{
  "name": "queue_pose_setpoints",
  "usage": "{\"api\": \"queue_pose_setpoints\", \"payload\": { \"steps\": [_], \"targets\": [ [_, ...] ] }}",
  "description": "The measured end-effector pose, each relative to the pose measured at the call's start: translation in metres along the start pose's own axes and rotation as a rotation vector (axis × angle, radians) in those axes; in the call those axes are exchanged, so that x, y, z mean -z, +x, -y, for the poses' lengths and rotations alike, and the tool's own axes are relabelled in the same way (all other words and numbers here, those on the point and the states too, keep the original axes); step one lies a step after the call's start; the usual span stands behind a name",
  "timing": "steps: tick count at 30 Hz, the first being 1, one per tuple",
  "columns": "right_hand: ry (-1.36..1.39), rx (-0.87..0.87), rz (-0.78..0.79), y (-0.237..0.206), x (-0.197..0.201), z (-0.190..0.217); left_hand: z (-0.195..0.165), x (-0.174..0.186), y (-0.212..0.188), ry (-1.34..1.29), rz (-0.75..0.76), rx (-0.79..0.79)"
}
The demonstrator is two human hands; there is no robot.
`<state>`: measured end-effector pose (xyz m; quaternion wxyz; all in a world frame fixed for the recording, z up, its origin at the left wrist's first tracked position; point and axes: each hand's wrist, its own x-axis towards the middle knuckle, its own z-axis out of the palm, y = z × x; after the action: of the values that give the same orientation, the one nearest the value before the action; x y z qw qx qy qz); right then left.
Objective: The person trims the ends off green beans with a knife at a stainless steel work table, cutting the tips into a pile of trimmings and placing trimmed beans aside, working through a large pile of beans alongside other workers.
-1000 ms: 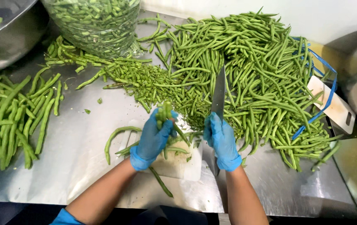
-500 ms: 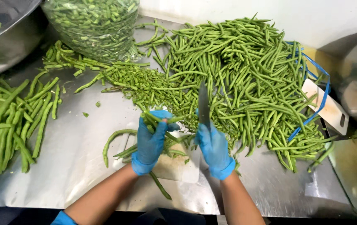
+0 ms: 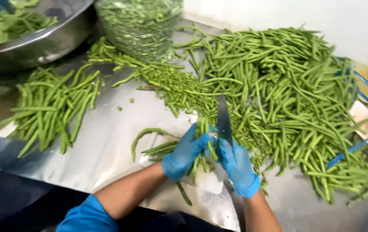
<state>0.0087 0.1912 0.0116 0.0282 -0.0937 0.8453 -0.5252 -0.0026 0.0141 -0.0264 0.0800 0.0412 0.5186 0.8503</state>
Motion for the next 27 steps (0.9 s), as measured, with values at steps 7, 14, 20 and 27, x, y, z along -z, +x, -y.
{"api": "queue_pose_setpoints", "payload": {
  "steps": [7,14,20,27],
  "targets": [
    [0.076,-0.052,-0.281,0.017,0.031,-0.006,-0.064,0.109,-0.003,1.217,-0.079,-0.511],
    [-0.201,-0.227,-0.352,0.027,0.048,-0.009,-0.147,0.246,-0.057,1.817,-0.771,0.255],
    [-0.535,-0.216,-0.356,0.029,0.049,0.001,-0.126,0.216,-0.077,1.977,-0.747,-0.260],
    [-0.407,-0.195,-0.347,0.030,0.043,-0.006,-0.057,0.141,-0.026,1.902,-0.135,-0.193]
  ]
}}
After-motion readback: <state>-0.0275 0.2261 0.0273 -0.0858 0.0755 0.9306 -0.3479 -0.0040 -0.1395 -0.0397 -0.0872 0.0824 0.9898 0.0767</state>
